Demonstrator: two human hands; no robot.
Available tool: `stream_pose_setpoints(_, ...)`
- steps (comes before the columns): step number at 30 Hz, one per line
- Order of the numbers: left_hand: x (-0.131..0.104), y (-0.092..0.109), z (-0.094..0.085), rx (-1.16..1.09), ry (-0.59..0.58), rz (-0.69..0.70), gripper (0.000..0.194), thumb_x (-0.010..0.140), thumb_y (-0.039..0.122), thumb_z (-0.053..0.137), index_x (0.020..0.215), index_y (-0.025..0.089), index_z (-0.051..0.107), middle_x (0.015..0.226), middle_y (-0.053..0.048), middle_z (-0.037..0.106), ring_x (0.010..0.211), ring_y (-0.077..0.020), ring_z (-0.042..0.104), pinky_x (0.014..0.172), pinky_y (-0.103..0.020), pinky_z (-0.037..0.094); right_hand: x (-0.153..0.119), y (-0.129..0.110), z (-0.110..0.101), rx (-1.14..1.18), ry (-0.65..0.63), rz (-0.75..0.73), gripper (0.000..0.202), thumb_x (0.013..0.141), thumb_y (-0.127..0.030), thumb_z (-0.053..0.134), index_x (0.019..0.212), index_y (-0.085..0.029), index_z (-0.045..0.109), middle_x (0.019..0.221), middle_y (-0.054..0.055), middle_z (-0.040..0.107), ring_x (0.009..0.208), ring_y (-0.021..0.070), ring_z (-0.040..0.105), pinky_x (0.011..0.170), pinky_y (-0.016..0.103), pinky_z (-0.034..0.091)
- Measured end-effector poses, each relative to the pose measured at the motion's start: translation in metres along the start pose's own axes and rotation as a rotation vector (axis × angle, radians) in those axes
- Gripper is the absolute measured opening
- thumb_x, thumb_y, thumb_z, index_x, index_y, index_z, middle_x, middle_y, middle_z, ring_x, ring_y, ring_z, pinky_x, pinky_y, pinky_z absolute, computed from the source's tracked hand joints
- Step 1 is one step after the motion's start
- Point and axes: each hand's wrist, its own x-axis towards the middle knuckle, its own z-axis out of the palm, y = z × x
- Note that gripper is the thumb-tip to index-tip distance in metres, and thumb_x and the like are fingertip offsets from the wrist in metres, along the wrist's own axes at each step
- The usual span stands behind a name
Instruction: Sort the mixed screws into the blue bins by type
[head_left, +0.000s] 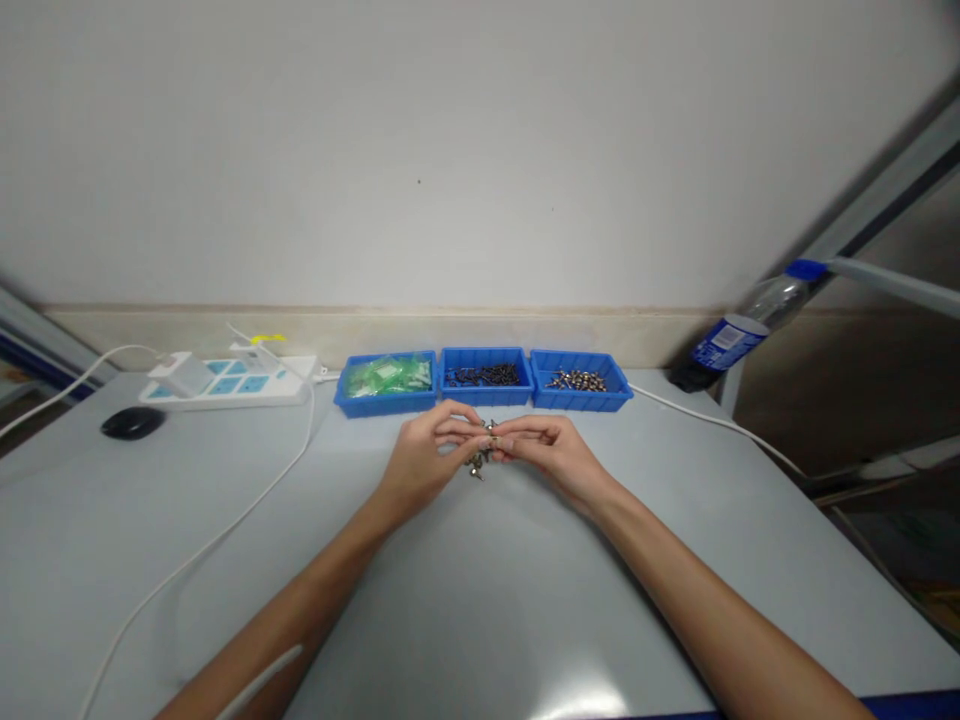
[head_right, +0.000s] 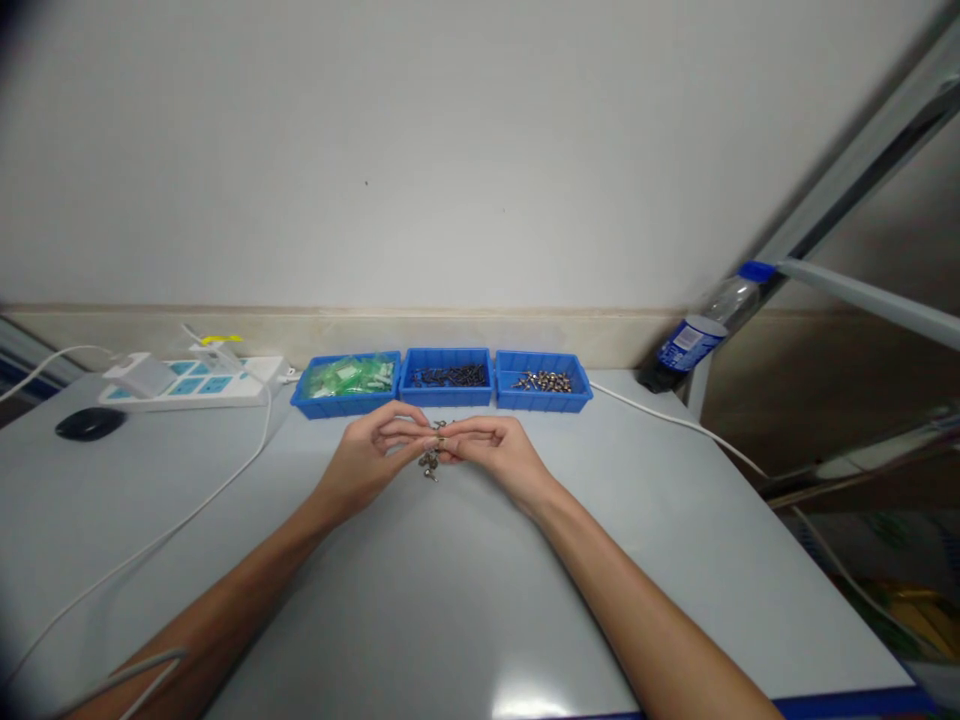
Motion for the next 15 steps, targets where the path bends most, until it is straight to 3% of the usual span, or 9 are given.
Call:
stream_pose_setpoints(5, -0.001, 0.001, -0.003, 0.106, -0.051, 0.082, 0.016, 0.088, 0.029, 0.069, 0.098, 0.018, 0.064, 0.088, -0.004, 0.076, 0.085, -0.0178, 0.075, 0.078, -0.026, 0.060, -0.001, -0.002, 0.002, 0.065, 0.003, 0.041, 0.022, 0.067, -0.031, 0.088, 0.085, -0.020, 0.081, 0.086, 0.006, 0.080, 0.076, 0.0176, 0.075, 0.078, 0.031, 0.058)
stream_pose_setpoints(9, 0.000, 0.003, -0.014, 0.488, -0.208, 0.235, 0.009, 0.090, 0.019, 0.064, 0.096, 0.019, 0.070, 0.086, -0.003, 0.074, 0.078, -0.0154, 0.069, 0.076, -0.025, 0.054, 0.001, -0.008, -0.001, 0.038, 0.092, 0.022, 0.025, 0.063, -0.032, 0.089, 0.082, -0.019, 0.081, 0.079, 0.007, 0.079, 0.073, 0.0189, 0.074, 0.080, 0.035, 0.058)
stream_pose_setpoints(12, 0.002, -0.001, -0.024, 0.664, -0.328, 0.294, 0.014, 0.089, 0.016, 0.064, 0.098, 0.020, 0.073, 0.091, -0.004, 0.073, 0.085, -0.0174, 0.067, 0.079, -0.027, 0.051, 0.006, -0.011, -0.010, 0.024, 0.266, -0.090, 0.027, 0.063, -0.031, 0.088, 0.086, -0.019, 0.080, 0.083, 0.008, 0.079, 0.079, 0.0215, 0.075, 0.088, 0.039, 0.057)
stream_pose_setpoints(15, 0.004, -0.008, -0.029, 0.715, -0.383, 0.301, 0.018, 0.090, 0.012, 0.060, 0.099, 0.020, 0.074, 0.094, -0.006, 0.072, 0.089, -0.0181, 0.066, 0.082, -0.027, 0.050, 0.011, -0.013, -0.021, 0.065, 0.472, -0.225, 0.033, 0.066, -0.025, 0.085, 0.097, -0.021, 0.078, 0.104, 0.009, 0.079, 0.102, 0.0257, 0.073, 0.101, 0.043, 0.052)
